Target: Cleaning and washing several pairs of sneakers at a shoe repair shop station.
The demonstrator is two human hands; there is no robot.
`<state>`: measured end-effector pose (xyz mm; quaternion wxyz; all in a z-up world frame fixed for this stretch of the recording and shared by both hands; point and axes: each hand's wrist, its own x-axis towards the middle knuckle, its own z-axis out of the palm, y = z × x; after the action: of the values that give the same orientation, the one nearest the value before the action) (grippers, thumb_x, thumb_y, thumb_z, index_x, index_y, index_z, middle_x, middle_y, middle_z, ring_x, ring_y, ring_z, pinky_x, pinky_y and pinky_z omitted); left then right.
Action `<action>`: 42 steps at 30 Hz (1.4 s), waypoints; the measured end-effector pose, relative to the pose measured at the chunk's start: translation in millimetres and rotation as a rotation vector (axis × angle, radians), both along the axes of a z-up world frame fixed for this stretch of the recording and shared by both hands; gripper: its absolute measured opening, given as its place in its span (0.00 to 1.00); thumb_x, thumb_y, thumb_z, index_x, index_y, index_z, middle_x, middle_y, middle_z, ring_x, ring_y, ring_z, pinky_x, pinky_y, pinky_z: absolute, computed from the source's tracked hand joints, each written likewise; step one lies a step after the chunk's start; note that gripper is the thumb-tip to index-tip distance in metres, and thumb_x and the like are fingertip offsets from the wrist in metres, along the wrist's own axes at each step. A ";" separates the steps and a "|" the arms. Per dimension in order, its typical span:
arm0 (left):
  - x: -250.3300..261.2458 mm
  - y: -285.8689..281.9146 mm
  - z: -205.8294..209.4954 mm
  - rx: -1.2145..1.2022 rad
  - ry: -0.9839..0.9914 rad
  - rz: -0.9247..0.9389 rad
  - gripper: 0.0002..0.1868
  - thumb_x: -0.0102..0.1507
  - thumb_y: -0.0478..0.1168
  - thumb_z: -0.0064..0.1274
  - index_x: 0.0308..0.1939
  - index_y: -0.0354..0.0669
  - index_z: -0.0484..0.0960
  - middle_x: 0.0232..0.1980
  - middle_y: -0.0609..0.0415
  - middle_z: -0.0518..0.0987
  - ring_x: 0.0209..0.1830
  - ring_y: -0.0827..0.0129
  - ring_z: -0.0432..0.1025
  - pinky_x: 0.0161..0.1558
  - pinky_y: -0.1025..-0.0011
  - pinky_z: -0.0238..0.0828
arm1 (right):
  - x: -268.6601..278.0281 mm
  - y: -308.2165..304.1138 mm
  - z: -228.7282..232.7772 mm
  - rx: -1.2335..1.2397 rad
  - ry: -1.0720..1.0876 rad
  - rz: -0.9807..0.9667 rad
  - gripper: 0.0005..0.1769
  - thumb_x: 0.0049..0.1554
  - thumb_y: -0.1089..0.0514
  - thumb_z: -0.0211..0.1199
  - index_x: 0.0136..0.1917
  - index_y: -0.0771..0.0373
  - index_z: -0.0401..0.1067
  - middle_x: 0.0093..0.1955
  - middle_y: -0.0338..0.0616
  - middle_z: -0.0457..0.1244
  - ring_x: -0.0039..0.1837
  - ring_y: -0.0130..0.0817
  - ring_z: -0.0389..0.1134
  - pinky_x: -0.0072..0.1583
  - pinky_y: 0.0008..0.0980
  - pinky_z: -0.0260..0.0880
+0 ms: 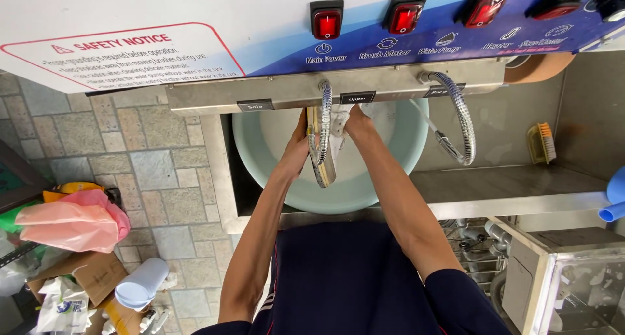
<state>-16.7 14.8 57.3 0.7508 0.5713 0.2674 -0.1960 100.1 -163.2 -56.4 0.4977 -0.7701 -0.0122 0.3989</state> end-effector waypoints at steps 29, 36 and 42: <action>-28.5 -8.4 8.1 -0.133 -0.122 0.107 0.61 0.52 0.52 0.57 0.82 0.37 0.41 0.80 0.33 0.56 0.80 0.47 0.54 0.76 0.54 0.51 | -39.4 -14.9 -43.6 -0.091 -0.102 0.068 0.24 0.62 0.50 0.58 0.67 0.64 0.69 0.64 0.55 0.68 0.64 0.44 0.70 0.63 0.39 0.72; -4.9 -4.3 14.6 -0.120 -0.145 0.117 0.63 0.52 0.53 0.58 0.82 0.35 0.39 0.81 0.34 0.53 0.80 0.49 0.52 0.76 0.56 0.50 | -37.2 -16.2 -77.5 -0.121 -0.105 0.112 0.24 0.64 0.50 0.55 0.69 0.63 0.68 0.65 0.56 0.67 0.66 0.46 0.70 0.64 0.39 0.72; 2.9 -1.3 -11.8 -0.159 -0.090 0.116 0.66 0.52 0.57 0.59 0.82 0.34 0.37 0.77 0.33 0.59 0.76 0.49 0.60 0.72 0.59 0.58 | -46.6 -27.4 -161.5 -0.140 -0.103 0.129 0.24 0.65 0.50 0.53 0.70 0.62 0.67 0.67 0.56 0.67 0.67 0.47 0.70 0.65 0.39 0.72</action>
<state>-13.7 13.5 45.4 0.8149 0.5018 0.2500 -0.1469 53.5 -190.6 -217.9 0.4149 -0.8199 -0.0593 0.3899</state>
